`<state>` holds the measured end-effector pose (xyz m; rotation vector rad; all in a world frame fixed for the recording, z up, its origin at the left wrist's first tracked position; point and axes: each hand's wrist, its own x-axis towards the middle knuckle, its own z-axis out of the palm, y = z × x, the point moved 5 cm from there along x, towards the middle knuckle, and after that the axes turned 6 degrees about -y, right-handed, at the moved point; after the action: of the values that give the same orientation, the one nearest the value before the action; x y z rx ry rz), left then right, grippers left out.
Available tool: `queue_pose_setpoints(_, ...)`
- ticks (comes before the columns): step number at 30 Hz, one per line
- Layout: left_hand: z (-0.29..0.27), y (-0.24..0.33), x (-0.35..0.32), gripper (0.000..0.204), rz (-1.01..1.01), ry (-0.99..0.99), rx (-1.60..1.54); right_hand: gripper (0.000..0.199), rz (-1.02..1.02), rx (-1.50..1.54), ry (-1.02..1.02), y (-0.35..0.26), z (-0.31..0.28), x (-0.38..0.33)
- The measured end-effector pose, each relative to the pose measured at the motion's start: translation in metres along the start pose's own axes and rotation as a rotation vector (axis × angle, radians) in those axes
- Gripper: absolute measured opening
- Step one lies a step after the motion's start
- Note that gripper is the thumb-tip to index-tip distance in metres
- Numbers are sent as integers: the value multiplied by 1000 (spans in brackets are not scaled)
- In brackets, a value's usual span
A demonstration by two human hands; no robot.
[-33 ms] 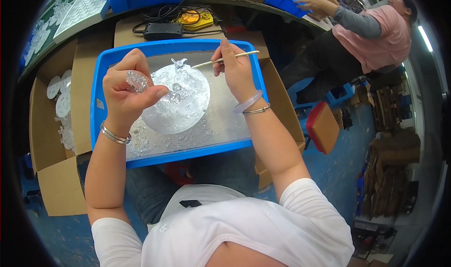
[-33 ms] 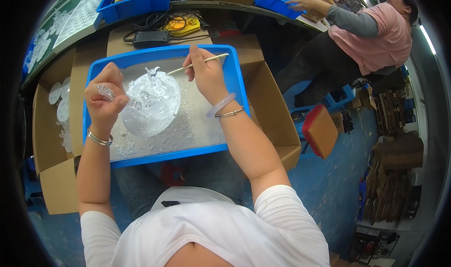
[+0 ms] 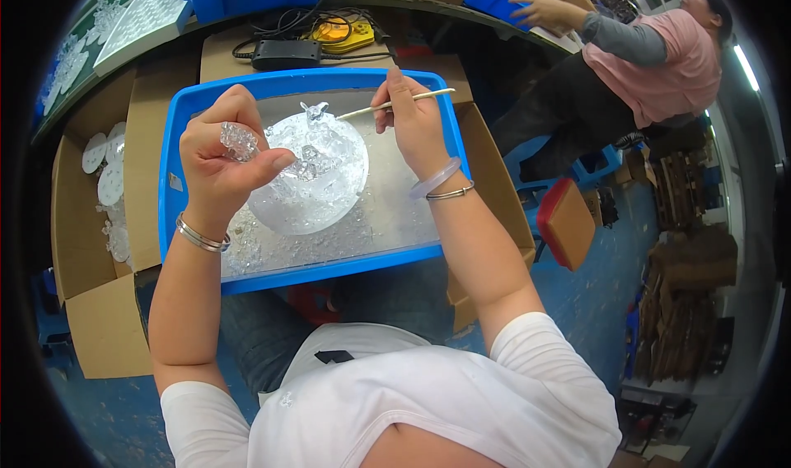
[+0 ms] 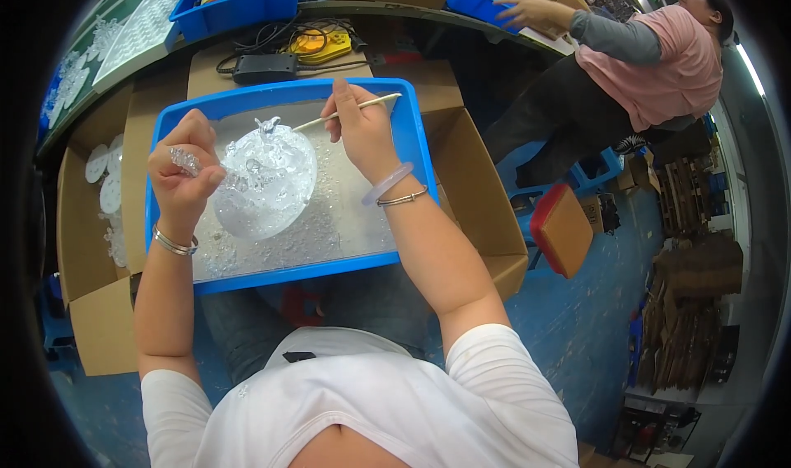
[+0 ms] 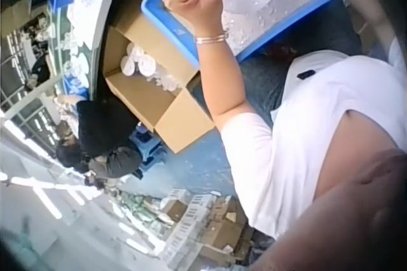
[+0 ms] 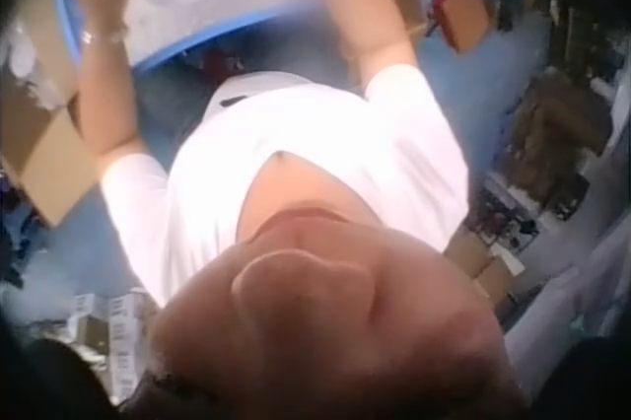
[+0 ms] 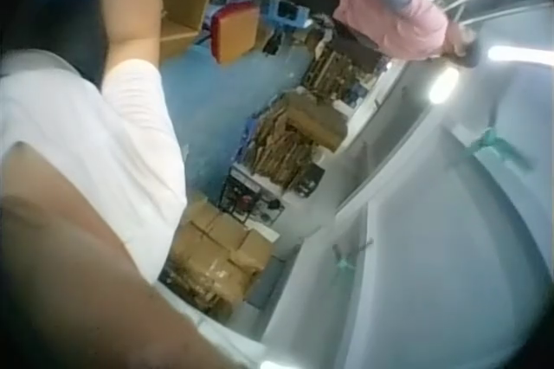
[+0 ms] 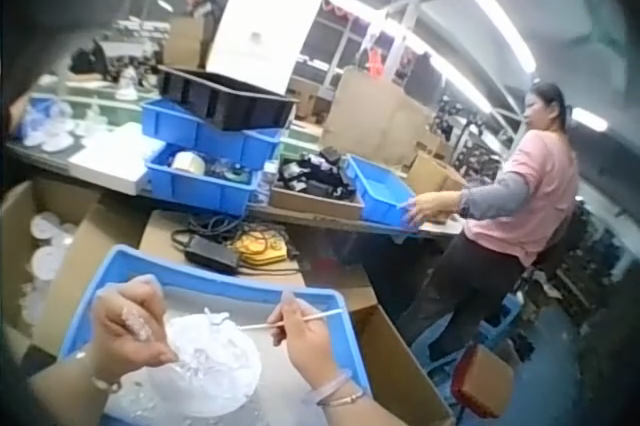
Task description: Assembling or cleaning small clear decorative components onto a base using a pick tool.
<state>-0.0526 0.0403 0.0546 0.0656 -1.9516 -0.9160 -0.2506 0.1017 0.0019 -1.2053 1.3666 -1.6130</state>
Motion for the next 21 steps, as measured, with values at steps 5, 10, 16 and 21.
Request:
queue_pose_setpoints(5, -3, 1, 0, 29, 22, 18, 38, 41, 4, 58, 34, -1, -11, 0)
queue_pose_setpoints(10, -1, 11, 2, 27, 92, -7, 89, 41, 30, 158, 156, -2, -18, -1)
queue_pose_setpoints(16, 14, 36, 0, 23, 225, -147, 262, 43, 28, 157, 106, 2, -12, 1)
queue_pose_setpoints(21, 13, 35, 3, 26, 236, -133, 242, 43, 17, 196, 143, 0, -15, 1)
